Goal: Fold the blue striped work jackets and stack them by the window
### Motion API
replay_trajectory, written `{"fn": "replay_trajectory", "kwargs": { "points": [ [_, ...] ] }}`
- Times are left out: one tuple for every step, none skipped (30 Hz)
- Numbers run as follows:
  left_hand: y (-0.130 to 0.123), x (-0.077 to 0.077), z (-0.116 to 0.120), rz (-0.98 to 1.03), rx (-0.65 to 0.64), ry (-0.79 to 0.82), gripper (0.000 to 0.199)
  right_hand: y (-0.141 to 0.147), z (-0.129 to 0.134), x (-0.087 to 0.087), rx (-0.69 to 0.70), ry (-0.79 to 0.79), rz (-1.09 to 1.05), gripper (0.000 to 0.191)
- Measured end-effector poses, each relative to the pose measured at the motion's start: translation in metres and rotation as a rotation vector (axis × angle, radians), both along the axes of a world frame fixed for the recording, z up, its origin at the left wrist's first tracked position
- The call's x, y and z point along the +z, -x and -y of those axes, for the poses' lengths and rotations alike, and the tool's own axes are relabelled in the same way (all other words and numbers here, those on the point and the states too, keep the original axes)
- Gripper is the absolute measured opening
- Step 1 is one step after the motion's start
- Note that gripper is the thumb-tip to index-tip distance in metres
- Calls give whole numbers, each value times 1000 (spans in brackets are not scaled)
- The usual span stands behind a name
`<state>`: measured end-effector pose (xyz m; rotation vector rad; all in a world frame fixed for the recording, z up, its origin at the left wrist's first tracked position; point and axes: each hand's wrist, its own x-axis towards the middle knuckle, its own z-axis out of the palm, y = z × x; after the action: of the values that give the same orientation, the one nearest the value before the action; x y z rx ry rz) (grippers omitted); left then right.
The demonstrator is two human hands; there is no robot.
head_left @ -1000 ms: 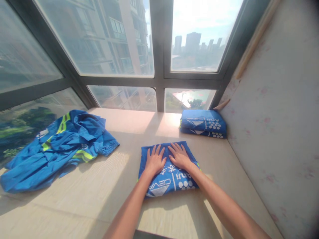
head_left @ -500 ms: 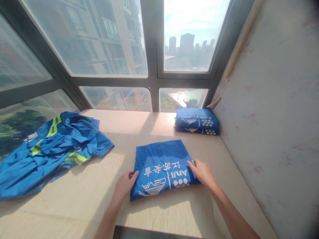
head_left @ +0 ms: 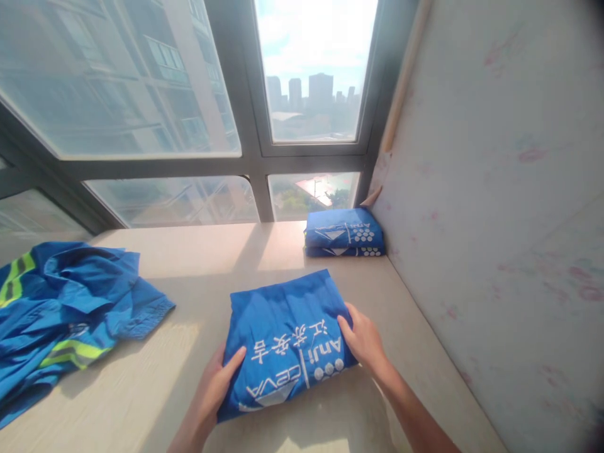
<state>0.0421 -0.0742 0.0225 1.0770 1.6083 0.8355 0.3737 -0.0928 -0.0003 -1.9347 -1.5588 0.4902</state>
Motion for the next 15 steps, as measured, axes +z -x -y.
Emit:
{"fn": "replay_trajectory", "kwargs": {
  "points": [
    [-5,3,-6,30,-2,-19,81,-6,-3,8,-7,-45,-11,40],
    [-11,9,-14,72,-4,-47,84,-14,-8,17,-16,-88,-19,41],
    [-19,16,-25,121,-11,-76,87,-24,-15,28,-31,-127,-21,41],
    [-29,25,-39,166,-22,-107,89,-35,-23,40,-54,-160,-15,42],
    [-41,35,-56,209,-40,-143,90,-48,-34,53,-83,-187,3,42],
    [-55,47,-75,240,-77,-186,89,-63,-48,67,-116,-207,32,42],
    [-70,58,-97,263,-133,-239,87,-78,-63,81,-148,-227,70,42],
    [-87,69,-121,269,-179,-298,83,-94,-81,95,-170,-249,112,42],
    [-103,78,-145,240,-211,-363,75,-111,-100,108,-202,-265,149,43],
    [-119,85,-169,183,-212,-430,66,-128,-121,120,-231,-269,180,45],
    [-134,90,-191,170,-206,-457,57,-145,-142,130,-249,-256,208,47],
    [-148,92,-210,156,-202,-479,49,-161,-162,138,-265,-230,234,48],
    [-160,92,-226,145,-194,-495,43,-175,-182,144,-274,-182,265,48],
    [-170,89,-239,141,-186,-504,40,-188,-200,148,-288,-114,302,46],
    [-179,83,-249,132,-179,-513,39,-198,-215,149,-302,-45,338,44]
  ]
}}
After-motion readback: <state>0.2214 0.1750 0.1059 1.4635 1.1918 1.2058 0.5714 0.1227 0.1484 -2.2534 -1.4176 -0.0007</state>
